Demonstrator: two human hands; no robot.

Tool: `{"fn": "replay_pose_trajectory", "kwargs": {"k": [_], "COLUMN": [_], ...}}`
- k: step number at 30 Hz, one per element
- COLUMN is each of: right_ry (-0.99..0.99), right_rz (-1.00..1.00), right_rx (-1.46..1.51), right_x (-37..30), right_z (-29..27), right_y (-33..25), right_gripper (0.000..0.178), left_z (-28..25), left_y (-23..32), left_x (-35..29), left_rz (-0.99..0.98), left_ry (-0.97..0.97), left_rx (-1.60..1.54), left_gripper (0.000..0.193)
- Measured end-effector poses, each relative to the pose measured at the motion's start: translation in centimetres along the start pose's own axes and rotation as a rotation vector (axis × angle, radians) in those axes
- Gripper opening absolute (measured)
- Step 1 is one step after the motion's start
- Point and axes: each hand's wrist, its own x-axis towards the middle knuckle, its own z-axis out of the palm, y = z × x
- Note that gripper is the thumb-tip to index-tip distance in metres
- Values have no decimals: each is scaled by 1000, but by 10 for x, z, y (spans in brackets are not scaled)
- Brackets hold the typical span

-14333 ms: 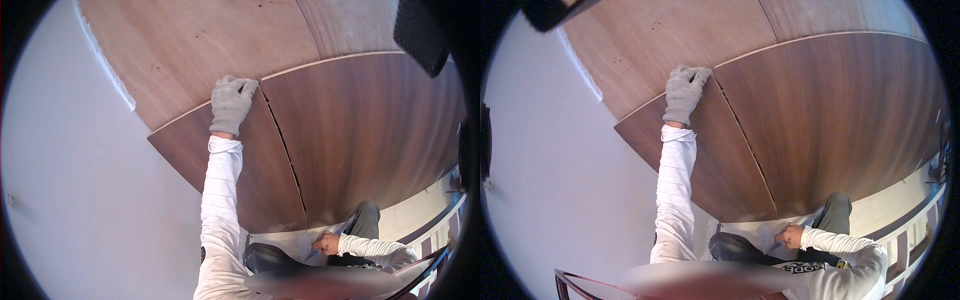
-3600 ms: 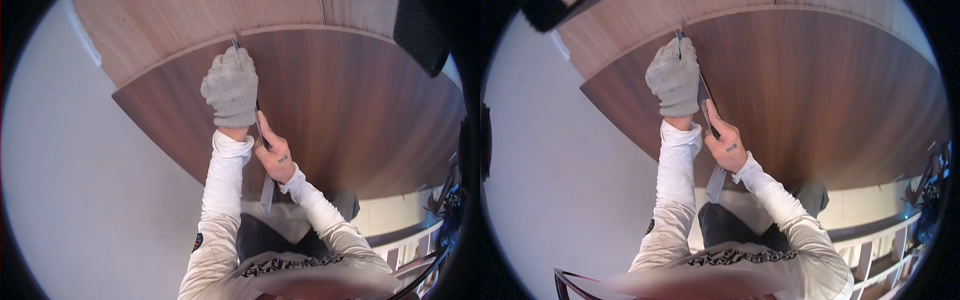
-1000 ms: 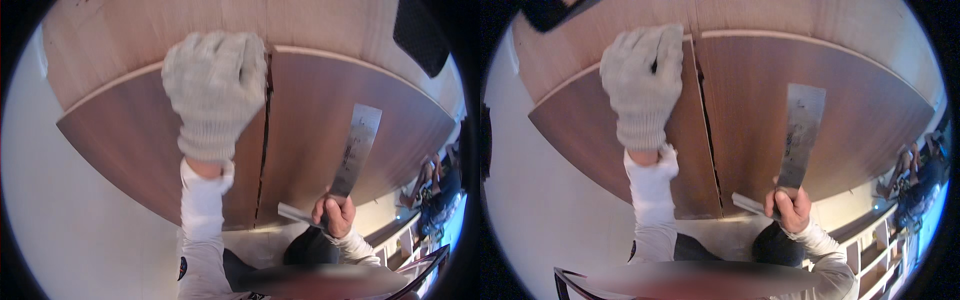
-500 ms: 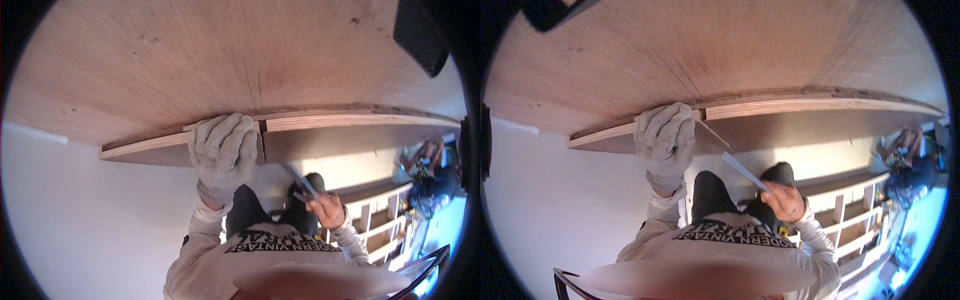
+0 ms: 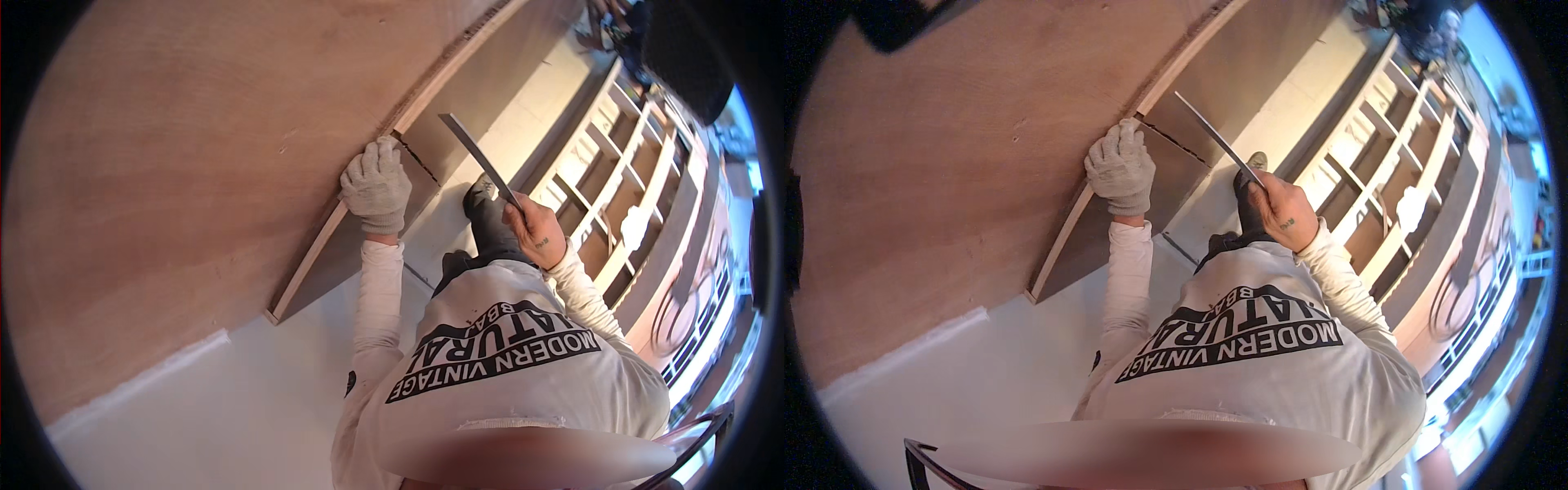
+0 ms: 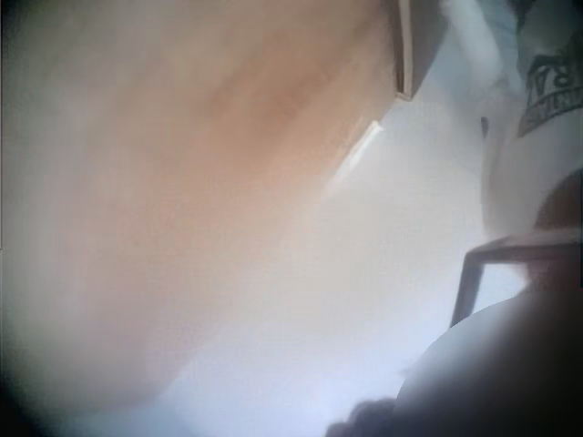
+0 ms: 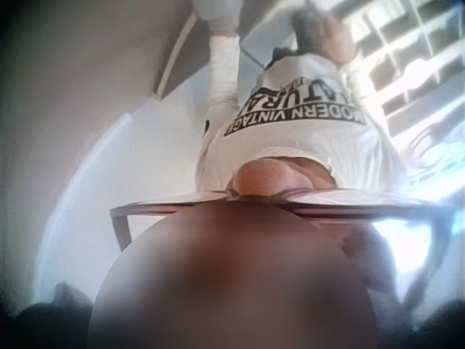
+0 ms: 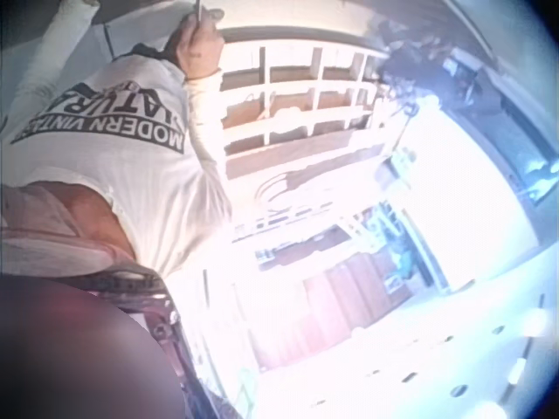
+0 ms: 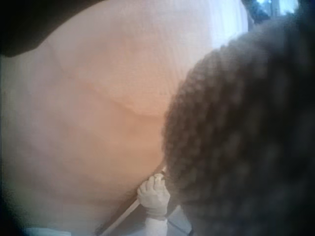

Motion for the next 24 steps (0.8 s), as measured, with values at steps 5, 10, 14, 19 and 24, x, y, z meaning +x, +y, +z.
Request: {"fn": "replay_pose_trajectory", "kwargs": {"k": [5, 10, 14, 19, 24], "right_ry": [173, 210, 344, 353, 423], "right_rz": [152, 483, 506, 522, 308], "right_rx": [17, 427, 540, 602, 703], "right_x": [-49, -70, -82, -78, -42], "right_z": [13, 12, 16, 5, 21], "right_y": [19, 42, 90, 111, 117], "right_gripper": [51, 47, 29, 28, 19], "left_z": [0, 0, 9, 13, 9], "left_y": [2, 0, 2, 10, 14], "left_x": [-3, -3, -1, 3, 7], "left_rz": [-3, 4, 1, -42, -59], "left_ry": [-26, -91, 6, 38, 96], "left_rx": [13, 64, 132, 147, 128], "left_gripper": [32, 36, 31, 34, 29]}}
